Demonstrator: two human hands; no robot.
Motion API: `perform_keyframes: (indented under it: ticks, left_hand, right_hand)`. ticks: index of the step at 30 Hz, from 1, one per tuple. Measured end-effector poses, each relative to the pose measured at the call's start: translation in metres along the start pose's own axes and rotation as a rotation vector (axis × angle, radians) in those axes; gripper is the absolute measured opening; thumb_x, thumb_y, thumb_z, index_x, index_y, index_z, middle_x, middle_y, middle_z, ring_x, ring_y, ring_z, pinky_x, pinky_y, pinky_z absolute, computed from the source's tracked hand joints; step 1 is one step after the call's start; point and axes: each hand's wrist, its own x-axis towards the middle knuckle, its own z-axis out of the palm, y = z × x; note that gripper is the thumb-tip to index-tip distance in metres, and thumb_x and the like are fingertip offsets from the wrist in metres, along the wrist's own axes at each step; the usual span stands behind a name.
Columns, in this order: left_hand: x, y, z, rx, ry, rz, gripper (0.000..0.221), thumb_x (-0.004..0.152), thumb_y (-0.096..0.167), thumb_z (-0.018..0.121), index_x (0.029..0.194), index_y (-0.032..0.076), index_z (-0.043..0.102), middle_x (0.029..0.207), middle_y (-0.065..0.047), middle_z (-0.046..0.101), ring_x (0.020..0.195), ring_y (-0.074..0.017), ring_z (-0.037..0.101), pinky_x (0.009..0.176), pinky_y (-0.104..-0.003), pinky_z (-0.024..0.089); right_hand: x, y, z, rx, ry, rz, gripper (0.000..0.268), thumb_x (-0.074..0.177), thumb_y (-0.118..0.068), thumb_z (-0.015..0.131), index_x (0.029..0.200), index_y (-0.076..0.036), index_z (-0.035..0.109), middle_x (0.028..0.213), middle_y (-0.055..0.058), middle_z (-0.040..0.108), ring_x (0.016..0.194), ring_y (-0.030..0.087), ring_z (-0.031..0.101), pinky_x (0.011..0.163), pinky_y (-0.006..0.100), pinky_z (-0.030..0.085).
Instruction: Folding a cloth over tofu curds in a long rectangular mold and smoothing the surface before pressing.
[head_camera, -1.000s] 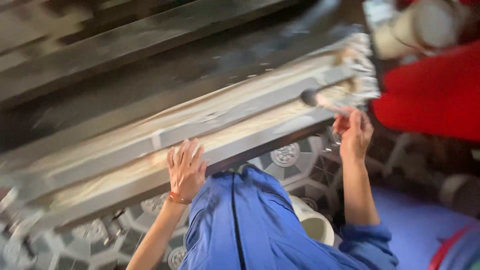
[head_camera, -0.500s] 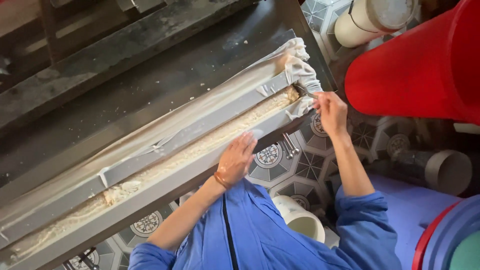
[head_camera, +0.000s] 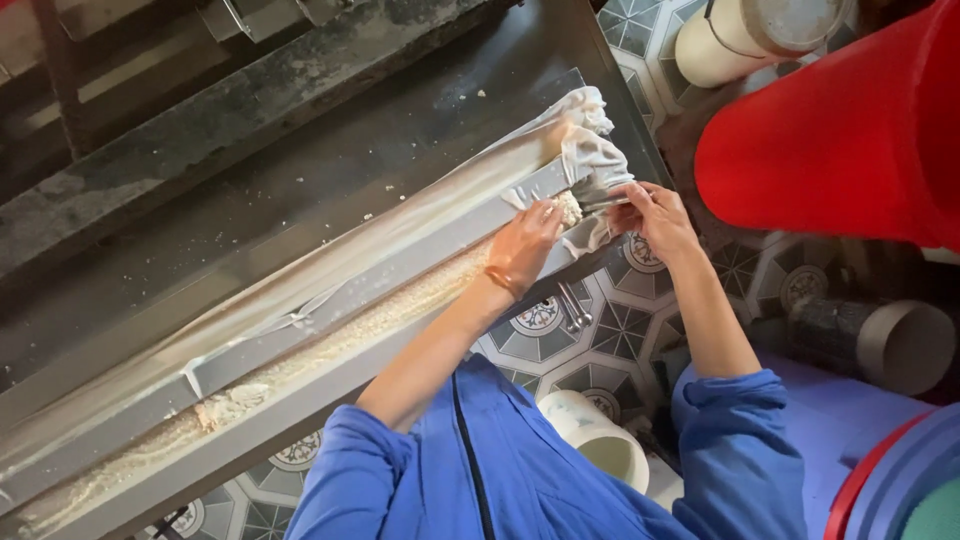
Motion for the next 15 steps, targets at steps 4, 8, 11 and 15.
perform_keyframes:
  ticks: [4, 8, 11, 15]
  left_hand:
    - [0.007, 0.008, -0.004, 0.136, 0.099, -0.021, 0.043, 0.077, 0.021, 0.084, 0.116, 0.016, 0.066, 0.112, -0.006, 0.061, 0.086, -0.0228, 0.072, 0.075, -0.029, 0.062]
    - [0.006, 0.01, -0.027, 0.094, 0.141, -0.015, 0.026, 0.087, 0.012, 0.075, 0.111, 0.015, 0.066, 0.108, -0.006, 0.06, 0.081, -0.0229, 0.073, 0.071, -0.03, 0.062]
    - [0.0, 0.008, -0.031, 0.152, 0.197, -0.01, 0.027, 0.086, 0.01, 0.074, 0.111, 0.018, 0.068, 0.105, -0.003, 0.06, 0.081, -0.0205, 0.071, 0.07, -0.026, 0.061]
    - [-0.013, 0.005, -0.073, -0.057, 0.24, -0.031, 0.026, 0.09, 0.009, 0.069, 0.116, 0.015, 0.068, 0.106, -0.007, 0.062, 0.084, -0.0261, 0.074, 0.068, -0.032, 0.063]
  right_hand:
    - [0.004, 0.012, -0.008, 0.077, 0.0, 0.035, 0.027, 0.11, -0.019, 0.054, 0.112, 0.002, 0.072, 0.08, 0.019, 0.071, 0.066, 0.024, 0.075, 0.057, 0.033, 0.065]
    - [0.001, 0.02, -0.006, 0.148, 0.011, 0.046, 0.025, 0.108, -0.02, 0.059, 0.111, 0.002, 0.071, 0.084, 0.022, 0.072, 0.07, 0.027, 0.076, 0.057, 0.037, 0.065]
    - [0.003, 0.035, -0.011, 0.155, 0.018, 0.058, 0.024, 0.109, -0.021, 0.061, 0.111, 0.001, 0.071, 0.089, 0.022, 0.073, 0.075, 0.027, 0.078, 0.061, 0.04, 0.066]
    - [-0.008, 0.051, -0.004, 0.248, 0.122, 0.034, 0.015, 0.105, -0.015, 0.071, 0.105, 0.0, 0.071, 0.087, 0.022, 0.07, 0.071, 0.032, 0.075, 0.06, 0.046, 0.066]
